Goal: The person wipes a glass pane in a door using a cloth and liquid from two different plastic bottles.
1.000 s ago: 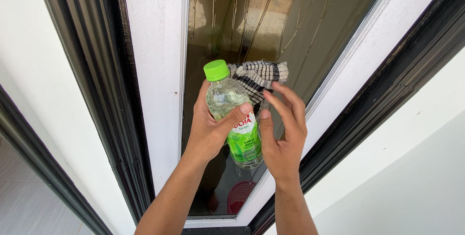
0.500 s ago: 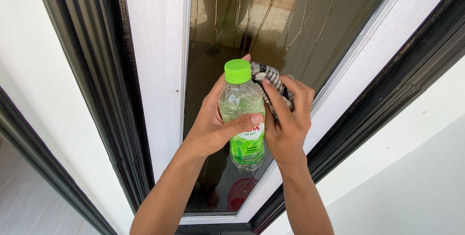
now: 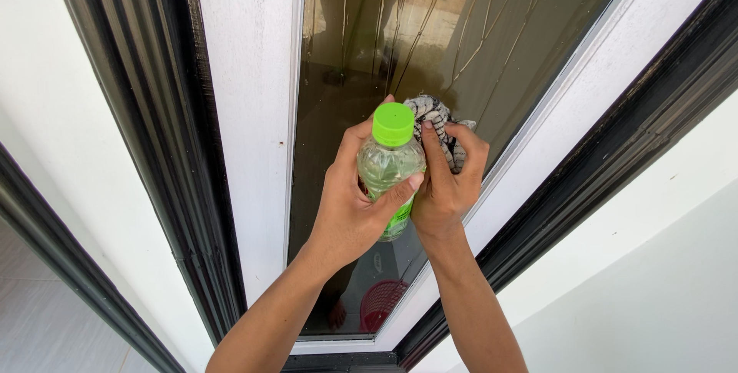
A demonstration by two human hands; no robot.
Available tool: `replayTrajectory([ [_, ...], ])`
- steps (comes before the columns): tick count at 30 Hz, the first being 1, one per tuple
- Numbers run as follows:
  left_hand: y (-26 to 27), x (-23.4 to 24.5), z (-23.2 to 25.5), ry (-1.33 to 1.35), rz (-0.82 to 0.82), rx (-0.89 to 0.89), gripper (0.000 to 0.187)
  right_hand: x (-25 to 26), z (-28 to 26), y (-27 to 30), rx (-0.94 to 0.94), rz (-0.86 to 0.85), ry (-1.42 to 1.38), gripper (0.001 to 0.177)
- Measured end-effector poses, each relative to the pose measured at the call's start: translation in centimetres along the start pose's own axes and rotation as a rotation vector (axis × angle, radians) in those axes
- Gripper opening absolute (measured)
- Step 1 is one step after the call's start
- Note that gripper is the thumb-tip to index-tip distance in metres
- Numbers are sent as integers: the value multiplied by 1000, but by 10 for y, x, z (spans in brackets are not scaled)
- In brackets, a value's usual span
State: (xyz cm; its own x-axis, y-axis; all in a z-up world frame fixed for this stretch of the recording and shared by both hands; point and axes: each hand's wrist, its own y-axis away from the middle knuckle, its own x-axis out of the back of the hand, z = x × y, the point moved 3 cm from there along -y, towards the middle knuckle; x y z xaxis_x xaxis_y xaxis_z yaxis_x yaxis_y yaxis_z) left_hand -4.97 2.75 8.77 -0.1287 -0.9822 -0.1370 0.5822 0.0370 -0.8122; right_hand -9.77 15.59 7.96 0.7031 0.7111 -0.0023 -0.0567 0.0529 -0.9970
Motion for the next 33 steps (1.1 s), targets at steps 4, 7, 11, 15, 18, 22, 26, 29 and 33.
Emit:
replayTrajectory([
  [4,9,3,14,-344,59,-223,58,-1,18,-4,-29,86,138,38],
  [7,24,19,4,145,185,114,54,7,32,-6,-127,78,223,43],
  [11,34,30,-6,105,224,157,54,-2,8,26,-93,-109,184,49],
  [15,39,32,-16,99,268,319,61,-24,10,44,-26,-244,343,59],
  [18,40,32,-20,77,252,386,62,-24,26,28,-28,-282,375,56],
  [22,37,29,-26,97,218,429,67,-33,64,-52,32,-154,415,57],
  [26,32,25,-36,334,196,497,73,-26,74,-104,-10,-169,403,55],
  [29,31,25,-38,415,161,480,78,-25,65,-78,-4,-177,338,51],
  [33,25,25,-30,376,217,339,67,-22,35,33,87,-227,268,47],
])
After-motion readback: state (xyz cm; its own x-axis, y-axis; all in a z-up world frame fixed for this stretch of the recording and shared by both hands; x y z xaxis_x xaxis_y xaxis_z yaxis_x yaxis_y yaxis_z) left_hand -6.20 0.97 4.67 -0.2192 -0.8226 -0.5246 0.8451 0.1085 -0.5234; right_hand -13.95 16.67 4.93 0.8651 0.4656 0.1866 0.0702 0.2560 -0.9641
